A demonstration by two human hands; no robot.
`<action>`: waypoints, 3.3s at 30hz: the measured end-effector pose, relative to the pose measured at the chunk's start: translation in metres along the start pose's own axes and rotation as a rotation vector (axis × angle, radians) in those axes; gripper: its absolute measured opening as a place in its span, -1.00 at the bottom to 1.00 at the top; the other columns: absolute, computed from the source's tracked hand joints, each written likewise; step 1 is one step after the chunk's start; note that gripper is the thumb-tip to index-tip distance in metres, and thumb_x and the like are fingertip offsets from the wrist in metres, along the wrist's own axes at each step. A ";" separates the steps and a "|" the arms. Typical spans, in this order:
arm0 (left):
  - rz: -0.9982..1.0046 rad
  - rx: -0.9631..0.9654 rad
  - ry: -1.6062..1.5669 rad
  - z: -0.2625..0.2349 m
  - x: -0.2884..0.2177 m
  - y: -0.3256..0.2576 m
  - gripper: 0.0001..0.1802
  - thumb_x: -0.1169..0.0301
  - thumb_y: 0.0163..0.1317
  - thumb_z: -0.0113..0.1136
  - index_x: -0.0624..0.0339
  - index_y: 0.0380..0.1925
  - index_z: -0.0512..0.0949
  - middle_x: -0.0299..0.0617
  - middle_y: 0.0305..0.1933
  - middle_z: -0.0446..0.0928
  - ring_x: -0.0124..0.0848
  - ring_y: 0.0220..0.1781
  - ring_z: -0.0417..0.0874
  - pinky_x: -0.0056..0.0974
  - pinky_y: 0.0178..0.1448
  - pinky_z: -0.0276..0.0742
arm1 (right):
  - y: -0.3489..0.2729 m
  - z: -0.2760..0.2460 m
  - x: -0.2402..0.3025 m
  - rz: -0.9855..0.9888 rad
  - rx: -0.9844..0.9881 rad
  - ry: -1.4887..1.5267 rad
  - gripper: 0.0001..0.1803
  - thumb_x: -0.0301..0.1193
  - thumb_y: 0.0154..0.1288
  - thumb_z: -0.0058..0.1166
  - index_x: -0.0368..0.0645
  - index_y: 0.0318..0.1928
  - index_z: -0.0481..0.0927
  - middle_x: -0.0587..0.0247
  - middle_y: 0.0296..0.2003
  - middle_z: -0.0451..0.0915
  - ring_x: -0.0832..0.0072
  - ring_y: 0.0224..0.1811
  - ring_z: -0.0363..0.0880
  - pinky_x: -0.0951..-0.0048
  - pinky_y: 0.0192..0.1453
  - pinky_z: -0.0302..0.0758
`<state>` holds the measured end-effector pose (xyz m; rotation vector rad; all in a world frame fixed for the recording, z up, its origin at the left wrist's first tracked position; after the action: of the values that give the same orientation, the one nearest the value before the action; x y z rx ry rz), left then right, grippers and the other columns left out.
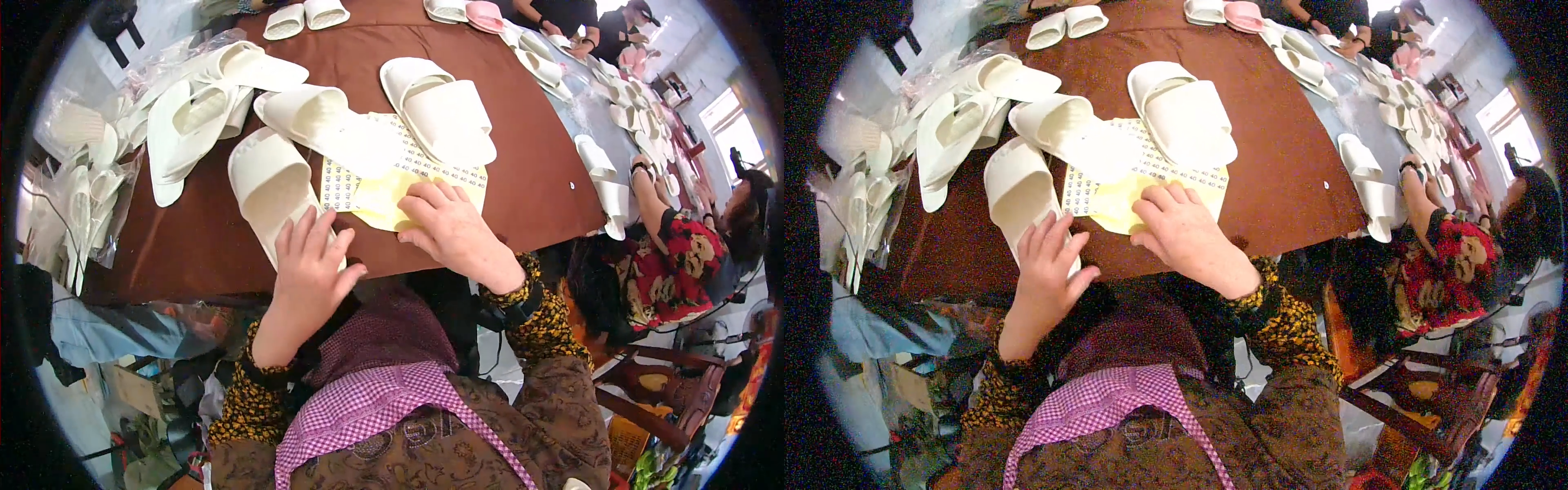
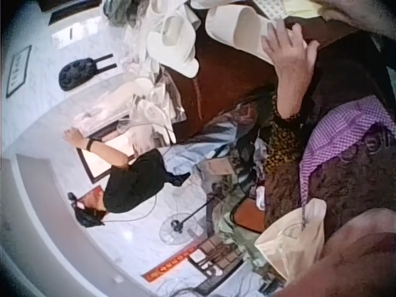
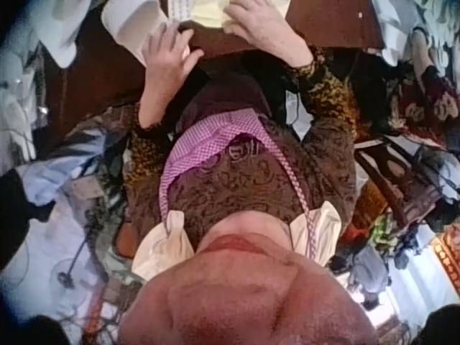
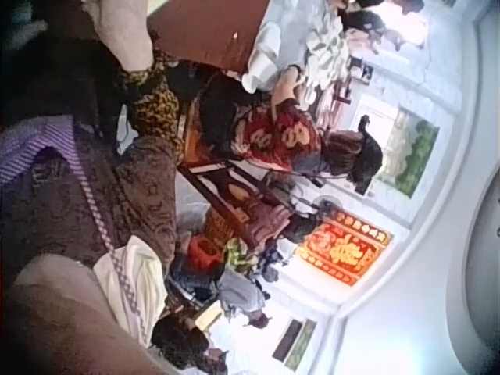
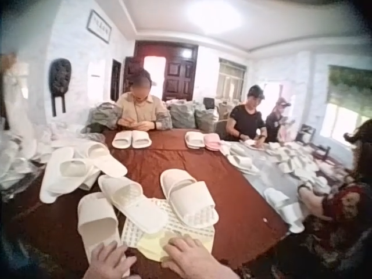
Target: Applying size labels to the insoles of white slippers.
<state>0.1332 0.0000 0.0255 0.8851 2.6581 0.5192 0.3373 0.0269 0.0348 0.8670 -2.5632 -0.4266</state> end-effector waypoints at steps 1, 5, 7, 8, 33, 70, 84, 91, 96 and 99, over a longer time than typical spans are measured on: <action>0.007 0.003 -0.004 0.003 0.004 0.002 -0.42 0.25 0.01 0.39 0.13 0.07 0.48 0.01 0.32 0.32 0.07 0.37 0.28 0.16 0.39 0.12 | -0.001 0.002 -0.001 0.008 -0.002 -0.002 -0.61 -0.28 0.12 0.26 -0.17 -0.07 0.51 0.15 -0.09 0.47 0.17 -0.01 0.44 0.19 0.09 0.39; 0.030 -0.038 0.043 0.010 0.013 0.012 -0.42 0.31 0.02 0.39 0.14 0.09 0.47 -0.03 0.29 0.36 0.06 0.34 0.32 0.16 0.37 0.16 | -0.004 0.001 -0.005 -0.061 -0.071 -0.019 -0.70 -0.33 0.10 0.24 -0.12 -0.19 0.49 0.21 -0.19 0.47 0.22 -0.10 0.44 0.24 0.02 0.39; 0.040 -0.060 0.035 0.011 0.014 0.018 -0.42 0.33 0.02 0.38 0.13 0.10 0.46 -0.07 0.29 0.38 0.04 0.34 0.32 0.16 0.36 0.17 | -0.007 -0.001 -0.008 -0.077 -0.068 -0.004 -0.74 -0.34 0.10 0.24 -0.11 -0.23 0.49 0.23 -0.21 0.48 0.23 -0.11 0.45 0.24 0.02 0.39; 0.044 -0.063 0.047 0.011 0.013 0.020 -0.42 0.34 0.03 0.38 0.15 0.10 0.46 -0.10 0.28 0.39 0.00 0.36 0.32 0.17 0.34 0.18 | -0.009 -0.002 -0.010 -0.091 -0.054 0.036 -0.77 -0.36 0.10 0.24 -0.10 -0.26 0.49 0.25 -0.23 0.49 0.24 -0.13 0.45 0.25 0.02 0.39; 0.169 0.015 -0.141 0.027 -0.034 0.054 -0.60 0.21 0.06 0.34 0.14 -0.15 0.51 -0.16 -0.13 0.43 -0.17 -0.04 0.44 -0.10 0.05 0.28 | 0.010 -0.005 -0.040 0.250 -0.199 0.078 -0.80 -0.53 0.24 0.02 -0.23 -0.12 0.56 -0.01 -0.14 0.58 0.04 -0.11 0.56 0.19 -0.02 0.51; -0.008 -0.026 -0.029 0.053 -0.036 0.083 -0.71 0.28 0.21 0.21 0.21 -0.14 0.60 -0.18 -0.53 0.53 -0.25 -0.52 0.56 -0.15 -0.23 0.31 | 0.013 0.016 -0.042 0.274 -0.271 -0.088 -0.83 -0.56 0.12 0.05 -0.19 -0.22 0.47 0.09 -0.26 0.51 0.11 -0.14 0.49 0.14 -0.06 0.43; -0.003 -0.050 -0.032 0.053 -0.036 0.082 -0.71 0.29 0.21 0.21 0.22 -0.13 0.59 -0.19 -0.53 0.52 -0.27 -0.51 0.56 -0.15 -0.23 0.31 | 0.013 0.014 -0.041 0.315 -0.236 -0.057 -0.79 -0.60 0.13 -0.01 -0.20 -0.18 0.48 0.07 -0.22 0.55 0.09 -0.06 0.49 0.14 0.01 0.42; -0.001 -0.032 -0.024 0.054 -0.036 0.083 -0.71 0.28 0.21 0.21 0.23 -0.14 0.60 -0.19 -0.53 0.52 -0.27 -0.51 0.56 -0.15 -0.23 0.31 | 0.013 0.015 -0.042 0.319 -0.233 -0.031 -0.79 -0.62 0.11 -0.02 -0.20 -0.19 0.47 0.07 -0.23 0.55 0.07 -0.07 0.49 0.13 0.01 0.41; -0.002 -0.041 -0.025 0.053 -0.037 0.083 -0.71 0.28 0.22 0.21 0.22 -0.15 0.60 -0.18 -0.53 0.52 -0.26 -0.49 0.57 -0.15 -0.23 0.31 | 0.012 0.015 -0.042 0.321 -0.233 -0.033 -0.80 -0.62 0.12 -0.03 -0.20 -0.20 0.47 0.07 -0.22 0.55 0.08 -0.06 0.49 0.13 0.02 0.41; -0.006 -0.035 -0.022 0.053 -0.037 0.083 -0.72 0.28 0.22 0.20 0.22 -0.15 0.60 -0.18 -0.52 0.52 -0.26 -0.49 0.58 -0.15 -0.22 0.31 | 0.013 0.015 -0.041 0.318 -0.241 -0.043 -0.80 -0.62 0.13 -0.03 -0.20 -0.19 0.48 0.07 -0.22 0.56 0.08 -0.05 0.50 0.14 0.03 0.41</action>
<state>0.2241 0.0518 0.0188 0.8677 2.6226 0.5503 0.3539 0.0648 0.0158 0.3616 -2.5580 -0.6418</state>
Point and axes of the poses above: each hand's wrist, its own y-axis towards the middle knuckle, its own z-axis out of the palm, x = y × z, the point moved 4 cm from there along y, towards the middle knuckle
